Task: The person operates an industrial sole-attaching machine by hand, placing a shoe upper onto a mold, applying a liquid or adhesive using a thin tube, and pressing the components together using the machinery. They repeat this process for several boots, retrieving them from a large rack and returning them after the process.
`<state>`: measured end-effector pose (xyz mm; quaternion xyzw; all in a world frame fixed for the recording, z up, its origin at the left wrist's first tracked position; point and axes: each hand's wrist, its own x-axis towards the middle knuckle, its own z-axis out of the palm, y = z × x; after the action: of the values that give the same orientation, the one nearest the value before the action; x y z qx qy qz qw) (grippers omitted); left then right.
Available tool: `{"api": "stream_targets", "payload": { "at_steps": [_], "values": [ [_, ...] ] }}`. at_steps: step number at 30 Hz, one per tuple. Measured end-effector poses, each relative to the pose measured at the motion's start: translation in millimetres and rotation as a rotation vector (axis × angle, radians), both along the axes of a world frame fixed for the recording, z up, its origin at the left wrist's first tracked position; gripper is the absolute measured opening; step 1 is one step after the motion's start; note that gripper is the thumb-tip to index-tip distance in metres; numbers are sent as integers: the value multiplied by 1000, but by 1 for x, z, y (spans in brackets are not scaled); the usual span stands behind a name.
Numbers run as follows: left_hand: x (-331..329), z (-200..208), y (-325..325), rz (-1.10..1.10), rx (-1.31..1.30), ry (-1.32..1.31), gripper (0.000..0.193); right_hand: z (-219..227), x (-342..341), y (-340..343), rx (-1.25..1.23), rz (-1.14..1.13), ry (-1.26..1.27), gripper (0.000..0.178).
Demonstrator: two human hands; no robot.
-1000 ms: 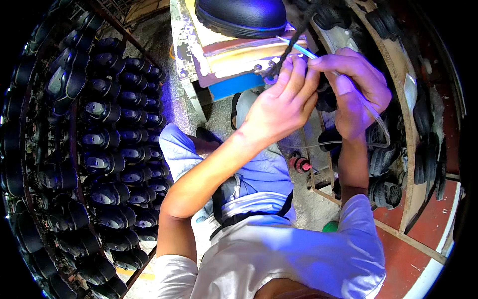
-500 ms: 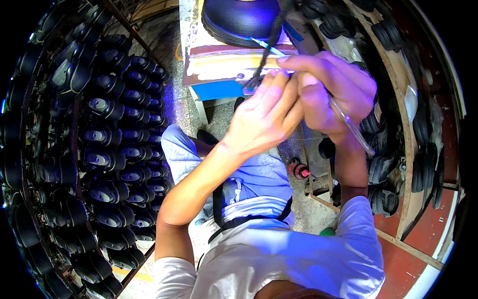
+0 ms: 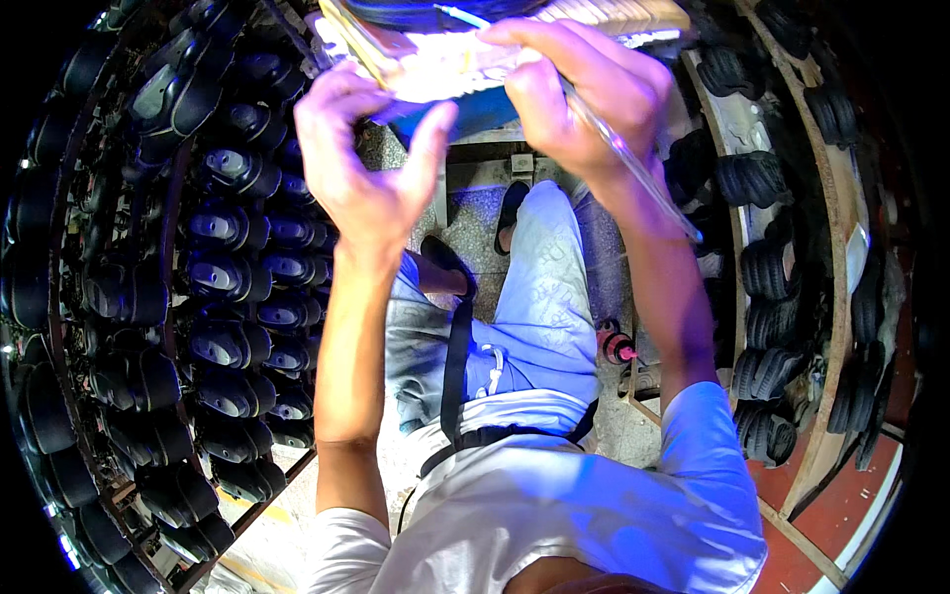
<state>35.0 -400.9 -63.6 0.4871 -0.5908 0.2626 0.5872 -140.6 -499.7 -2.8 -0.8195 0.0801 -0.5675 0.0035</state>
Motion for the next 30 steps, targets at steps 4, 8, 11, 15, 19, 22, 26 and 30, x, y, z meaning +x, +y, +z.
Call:
{"api": "stream_targets", "payload": {
  "at_steps": [4,8,11,15,19,22,26,30],
  "values": [
    [22,1,-15,59,127,100,58,-13,2,-34,1,14,-68,22],
    [43,1,-31,55,174,212,58,-20,-20,-60,-19,-134,-26,22],
    [53,-2,-45,16,178,320,53,-17,-41,-71,-41,-216,-27,23],
    [91,-13,-78,-189,149,396,50,-6,-82,-67,-150,-391,73,20],
    [127,5,-107,112,280,85,46,9,-103,-42,-116,-428,187,19],
    [69,6,-119,66,42,-21,44,12,-105,-23,-129,-342,221,19],
    [-61,-15,-32,-456,161,-30,34,7,-95,-5,-138,-314,242,24],
    [-32,-37,-2,-252,86,109,18,7,-71,1,-168,-268,201,26]
  ]
}}
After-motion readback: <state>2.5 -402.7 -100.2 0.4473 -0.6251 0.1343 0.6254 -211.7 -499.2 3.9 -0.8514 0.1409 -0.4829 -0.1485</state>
